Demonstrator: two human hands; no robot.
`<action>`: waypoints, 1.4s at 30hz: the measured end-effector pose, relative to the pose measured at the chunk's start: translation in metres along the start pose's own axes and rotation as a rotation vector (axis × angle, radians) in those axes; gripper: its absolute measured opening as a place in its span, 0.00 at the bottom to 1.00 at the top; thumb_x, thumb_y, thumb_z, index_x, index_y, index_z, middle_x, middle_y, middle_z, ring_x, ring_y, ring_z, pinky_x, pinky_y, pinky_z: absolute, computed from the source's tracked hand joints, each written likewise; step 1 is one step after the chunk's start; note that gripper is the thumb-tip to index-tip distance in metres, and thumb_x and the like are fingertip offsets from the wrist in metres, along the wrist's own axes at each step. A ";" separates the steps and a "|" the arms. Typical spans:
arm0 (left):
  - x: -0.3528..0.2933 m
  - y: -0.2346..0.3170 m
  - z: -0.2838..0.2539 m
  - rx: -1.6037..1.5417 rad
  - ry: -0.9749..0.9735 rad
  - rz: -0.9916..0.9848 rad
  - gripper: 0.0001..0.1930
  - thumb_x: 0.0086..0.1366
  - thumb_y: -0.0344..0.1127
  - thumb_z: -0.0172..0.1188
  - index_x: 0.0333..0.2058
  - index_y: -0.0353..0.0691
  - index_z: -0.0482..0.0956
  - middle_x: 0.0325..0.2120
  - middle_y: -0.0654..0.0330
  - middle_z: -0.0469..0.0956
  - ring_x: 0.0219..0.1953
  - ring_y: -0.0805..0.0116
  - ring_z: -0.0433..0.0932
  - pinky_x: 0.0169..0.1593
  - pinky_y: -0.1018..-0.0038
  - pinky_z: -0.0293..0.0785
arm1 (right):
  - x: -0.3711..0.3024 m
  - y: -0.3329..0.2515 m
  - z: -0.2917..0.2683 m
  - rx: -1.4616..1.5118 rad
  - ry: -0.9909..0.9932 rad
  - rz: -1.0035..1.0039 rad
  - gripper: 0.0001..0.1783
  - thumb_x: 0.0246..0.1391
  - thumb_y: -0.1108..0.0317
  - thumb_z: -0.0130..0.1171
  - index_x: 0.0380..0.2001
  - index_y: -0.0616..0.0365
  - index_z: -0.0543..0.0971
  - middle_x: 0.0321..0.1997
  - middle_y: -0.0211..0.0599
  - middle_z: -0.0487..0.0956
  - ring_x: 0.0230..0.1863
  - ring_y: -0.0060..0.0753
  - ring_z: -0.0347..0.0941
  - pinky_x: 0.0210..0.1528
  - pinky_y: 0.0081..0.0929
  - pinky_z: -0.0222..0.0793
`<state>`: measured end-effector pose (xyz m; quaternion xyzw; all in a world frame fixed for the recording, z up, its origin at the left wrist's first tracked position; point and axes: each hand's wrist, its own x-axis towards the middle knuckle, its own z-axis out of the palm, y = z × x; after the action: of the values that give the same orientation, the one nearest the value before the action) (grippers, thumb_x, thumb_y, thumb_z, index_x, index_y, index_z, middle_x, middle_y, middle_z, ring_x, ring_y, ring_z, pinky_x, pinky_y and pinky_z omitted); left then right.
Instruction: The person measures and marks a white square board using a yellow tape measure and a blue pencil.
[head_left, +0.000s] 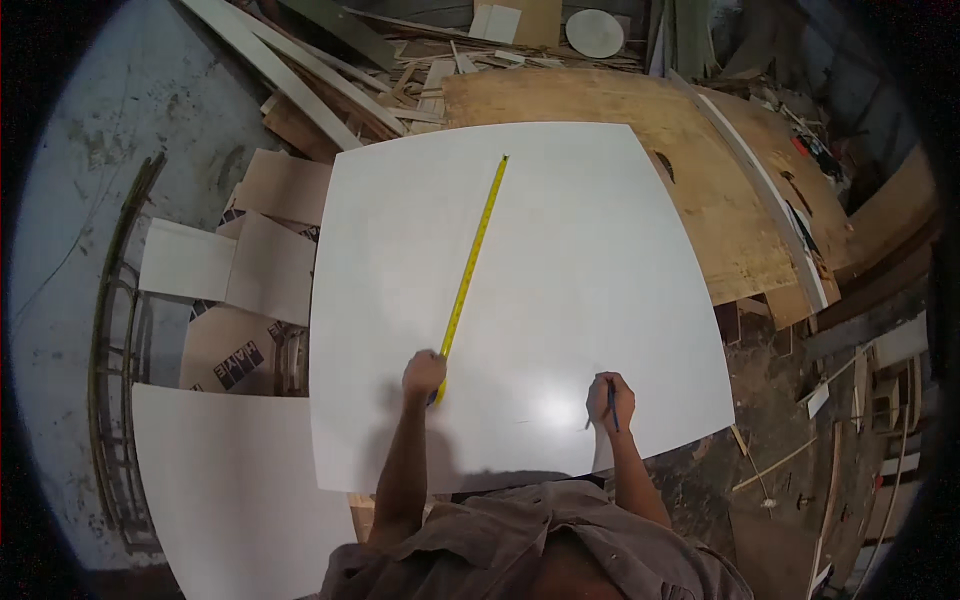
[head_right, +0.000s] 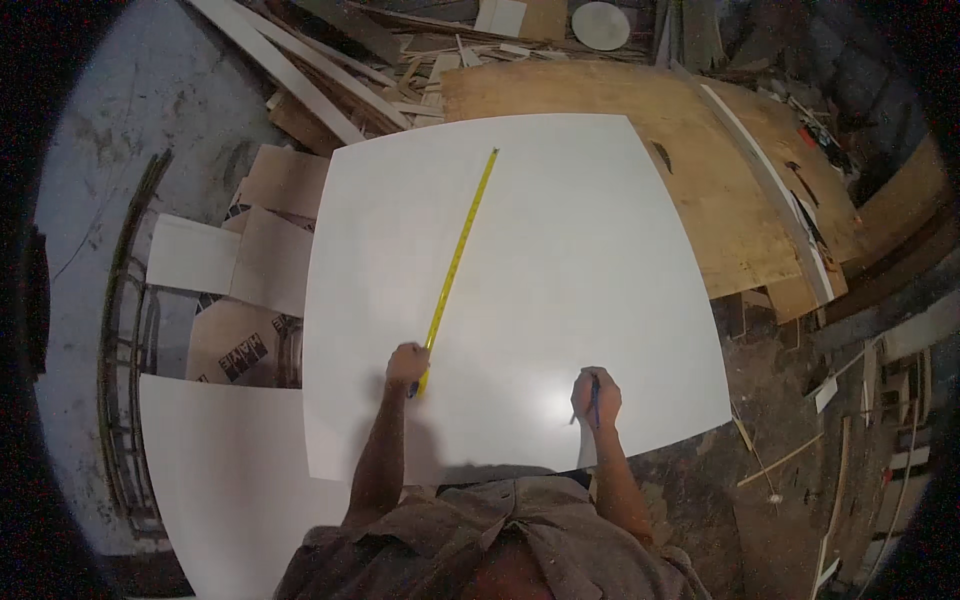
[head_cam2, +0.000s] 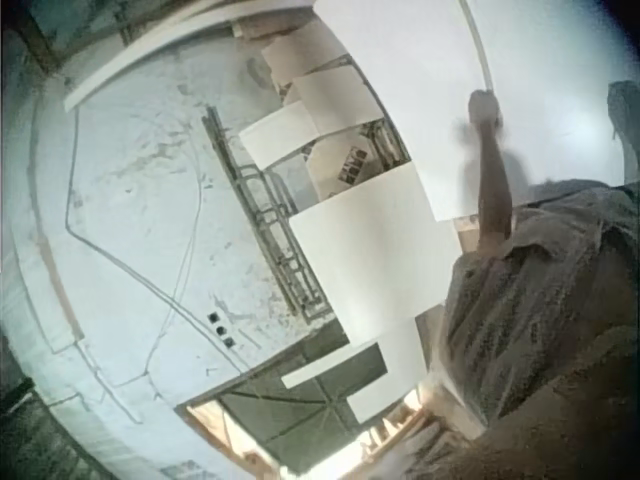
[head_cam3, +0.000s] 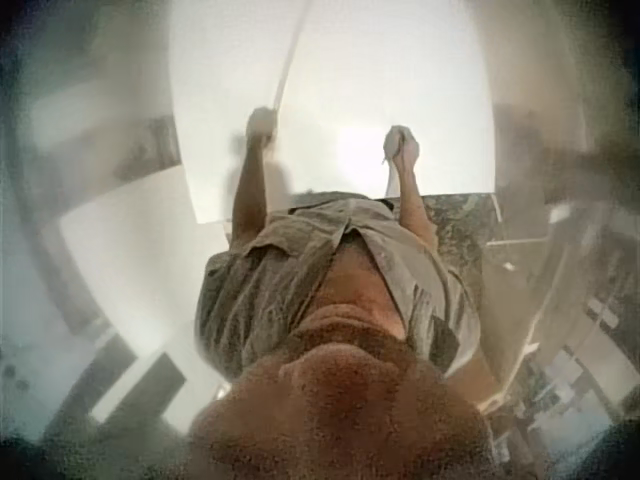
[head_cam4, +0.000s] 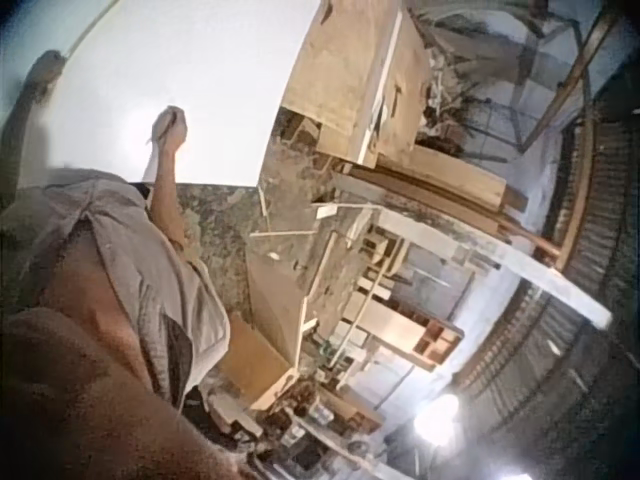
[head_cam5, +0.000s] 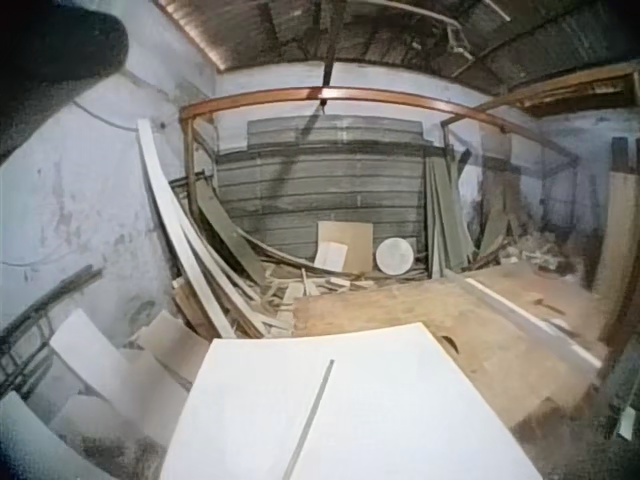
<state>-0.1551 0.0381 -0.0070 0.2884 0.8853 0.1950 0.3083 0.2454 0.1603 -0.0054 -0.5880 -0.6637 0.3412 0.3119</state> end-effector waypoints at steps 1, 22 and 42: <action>0.010 0.020 0.006 0.009 -0.018 -0.005 0.18 0.64 0.46 0.55 0.38 0.37 0.85 0.37 0.43 0.85 0.43 0.40 0.83 0.49 0.52 0.79 | 0.011 0.004 -0.003 -0.003 0.000 -0.009 0.16 0.63 0.60 0.56 0.42 0.64 0.83 0.30 0.40 0.84 0.30 0.34 0.81 0.37 0.30 0.77; 0.167 0.171 0.063 0.234 0.066 0.018 0.17 0.57 0.43 0.60 0.34 0.34 0.86 0.39 0.42 0.85 0.42 0.45 0.85 0.47 0.57 0.81 | 0.059 0.048 -0.027 0.230 -0.415 -0.455 0.15 0.52 0.69 0.67 0.44 0.51 0.79 0.39 0.38 0.84 0.37 0.48 0.83 0.39 0.44 0.79; 0.104 0.269 0.088 0.129 -0.156 -0.285 0.19 0.63 0.40 0.55 0.47 0.38 0.85 0.45 0.50 0.86 0.45 0.53 0.86 0.49 0.59 0.80 | 0.072 0.055 -0.041 0.225 -0.618 -0.213 0.06 0.57 0.68 0.63 0.38 0.54 0.82 0.32 0.40 0.84 0.29 0.44 0.82 0.33 0.34 0.79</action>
<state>-0.0592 0.3216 0.0244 0.1936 0.9012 0.0692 0.3816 0.3013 0.2392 -0.0261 -0.3463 -0.7427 0.5398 0.1925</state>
